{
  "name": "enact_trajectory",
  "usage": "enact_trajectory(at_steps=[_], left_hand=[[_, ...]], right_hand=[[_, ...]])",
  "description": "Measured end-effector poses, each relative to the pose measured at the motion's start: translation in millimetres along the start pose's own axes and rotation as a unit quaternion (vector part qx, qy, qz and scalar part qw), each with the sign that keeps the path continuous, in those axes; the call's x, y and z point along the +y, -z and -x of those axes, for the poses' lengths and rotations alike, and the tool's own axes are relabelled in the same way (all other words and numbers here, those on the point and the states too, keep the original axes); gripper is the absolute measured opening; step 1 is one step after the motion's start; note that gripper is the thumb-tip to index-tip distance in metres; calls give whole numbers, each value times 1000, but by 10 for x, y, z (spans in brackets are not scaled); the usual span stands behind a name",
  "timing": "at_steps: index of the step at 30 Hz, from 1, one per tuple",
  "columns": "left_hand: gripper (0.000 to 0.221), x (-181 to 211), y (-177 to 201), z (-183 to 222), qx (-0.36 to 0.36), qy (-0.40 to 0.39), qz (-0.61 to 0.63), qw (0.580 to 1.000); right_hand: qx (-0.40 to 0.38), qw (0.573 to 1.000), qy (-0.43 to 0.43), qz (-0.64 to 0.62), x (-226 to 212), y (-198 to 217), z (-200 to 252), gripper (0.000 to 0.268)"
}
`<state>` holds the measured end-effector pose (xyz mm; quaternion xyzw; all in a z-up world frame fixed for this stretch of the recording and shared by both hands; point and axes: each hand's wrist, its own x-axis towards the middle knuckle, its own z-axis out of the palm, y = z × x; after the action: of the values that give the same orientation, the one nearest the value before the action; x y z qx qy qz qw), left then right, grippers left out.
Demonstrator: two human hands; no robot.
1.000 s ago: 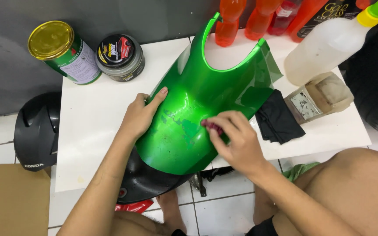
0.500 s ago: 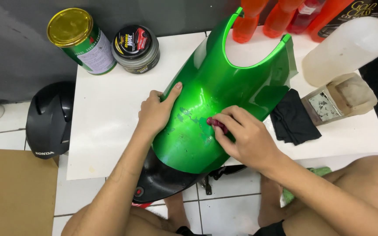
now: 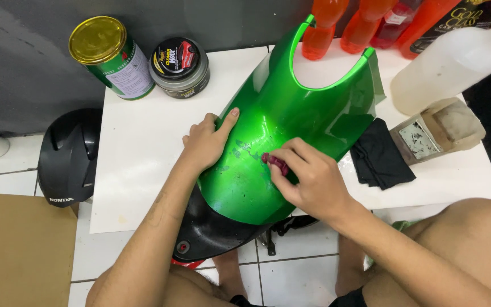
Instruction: The person scrubs a green motorcycle fender with a small purple abrasive pad while holding it steady with the other hand. The fender is placed on a white table surrounded by various cleaning products and a helmet.
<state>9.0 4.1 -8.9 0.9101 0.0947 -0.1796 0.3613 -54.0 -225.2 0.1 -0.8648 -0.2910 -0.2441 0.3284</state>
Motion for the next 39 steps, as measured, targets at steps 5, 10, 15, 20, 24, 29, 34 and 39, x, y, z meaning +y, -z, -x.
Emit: enact_trajectory(at_steps=[5,10,15,20,24,29,34,39], left_hand=[[98,30,-2,-5,-13,-4,-37,999],[98,27,-2,-8,-14,-7,-49,999],[98,64,-9,24,-10,-12,-53,998],[98,82,-3,31,-26,1,-60,998],[99,130,48,58,-32,0,-68,997],[102,193,105,85,-53,18,-104,993],[103,264,147,67,-74,24,-114,990],[102,297,176,10,-89,33,-113,989]], right_hand=[[27,998,-27,53,92,30,-49,9],[10,997,18,77,38,25,-20,11],[57,981,64,171,293,28,-47,13],[62,964,89,241,456,228,-175,12],[20,970,121,209,353,238,-234,5],[113,955,115,250,561,282,-263,12],[114,962,106,223,410,233,-402,11],[77,975,99,185,405,152,-299,12]])
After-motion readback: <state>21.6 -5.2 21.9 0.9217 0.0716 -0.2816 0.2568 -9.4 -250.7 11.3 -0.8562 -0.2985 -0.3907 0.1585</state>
